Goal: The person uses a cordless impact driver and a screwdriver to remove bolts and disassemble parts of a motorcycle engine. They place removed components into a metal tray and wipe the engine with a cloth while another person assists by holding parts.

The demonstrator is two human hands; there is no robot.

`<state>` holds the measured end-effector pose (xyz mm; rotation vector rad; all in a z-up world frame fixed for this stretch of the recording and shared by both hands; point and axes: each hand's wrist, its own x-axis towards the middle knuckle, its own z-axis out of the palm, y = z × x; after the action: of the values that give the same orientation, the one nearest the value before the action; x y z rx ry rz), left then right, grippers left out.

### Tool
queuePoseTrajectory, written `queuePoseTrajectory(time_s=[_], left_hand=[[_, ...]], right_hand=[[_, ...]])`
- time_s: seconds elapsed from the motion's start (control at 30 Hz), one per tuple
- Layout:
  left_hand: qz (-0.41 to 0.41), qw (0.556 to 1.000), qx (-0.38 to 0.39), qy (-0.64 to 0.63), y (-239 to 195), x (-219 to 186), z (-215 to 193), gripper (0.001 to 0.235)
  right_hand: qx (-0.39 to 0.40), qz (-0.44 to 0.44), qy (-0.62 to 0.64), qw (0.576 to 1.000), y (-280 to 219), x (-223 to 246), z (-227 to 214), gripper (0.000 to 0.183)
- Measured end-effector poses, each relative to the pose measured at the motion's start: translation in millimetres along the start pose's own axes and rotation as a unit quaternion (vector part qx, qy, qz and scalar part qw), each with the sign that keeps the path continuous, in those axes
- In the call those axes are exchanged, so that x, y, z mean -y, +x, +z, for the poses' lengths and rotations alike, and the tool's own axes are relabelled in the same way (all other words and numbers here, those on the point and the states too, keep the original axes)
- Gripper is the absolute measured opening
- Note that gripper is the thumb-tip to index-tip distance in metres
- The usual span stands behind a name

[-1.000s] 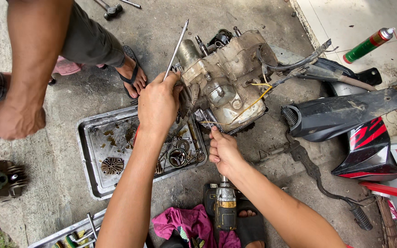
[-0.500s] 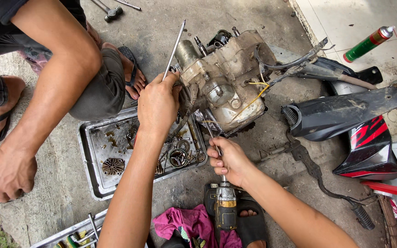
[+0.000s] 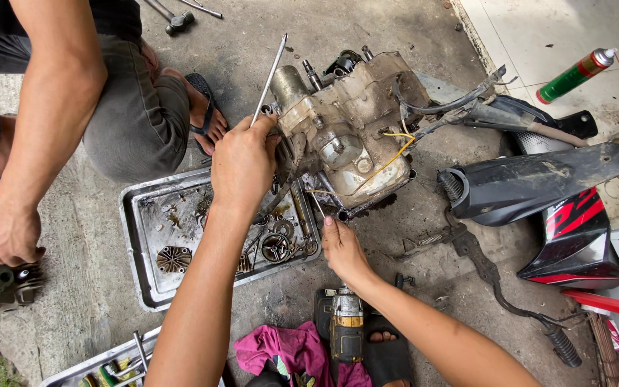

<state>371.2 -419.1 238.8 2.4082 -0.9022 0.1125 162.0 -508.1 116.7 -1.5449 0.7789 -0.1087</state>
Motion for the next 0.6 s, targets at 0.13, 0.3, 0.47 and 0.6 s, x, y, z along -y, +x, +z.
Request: queuePoseTrajectory(time_s=[0.13, 0.3, 0.47, 0.6], left_hand=[[0.005, 1.0, -0.008, -0.005, 0.5, 1.4, 0.3, 0.024], [0.017, 1.0, -0.01, -0.008, -0.2, 0.3, -2.4, 0.024], [0.019, 1.0, -0.007, -0.012, -1.6, 0.7, -5.6, 0.022], [0.031, 0.999, -0.016, -0.013, -0.1, 2.2, -2.5, 0.021]], right_hand=[[-0.041, 0.004, 0.032, 0.999, 18.1, -11.2, 17.1, 0.045], [-0.077, 0.021, 0.047, 0.996, 26.2, -18.8, 26.7, 0.045], [-0.12, 0.049, 0.07, 0.989, 32.6, -4.9, 41.3, 0.044], [-0.087, 0.138, 0.126, 0.979, 7.5, 45.9, 31.3, 0.037]])
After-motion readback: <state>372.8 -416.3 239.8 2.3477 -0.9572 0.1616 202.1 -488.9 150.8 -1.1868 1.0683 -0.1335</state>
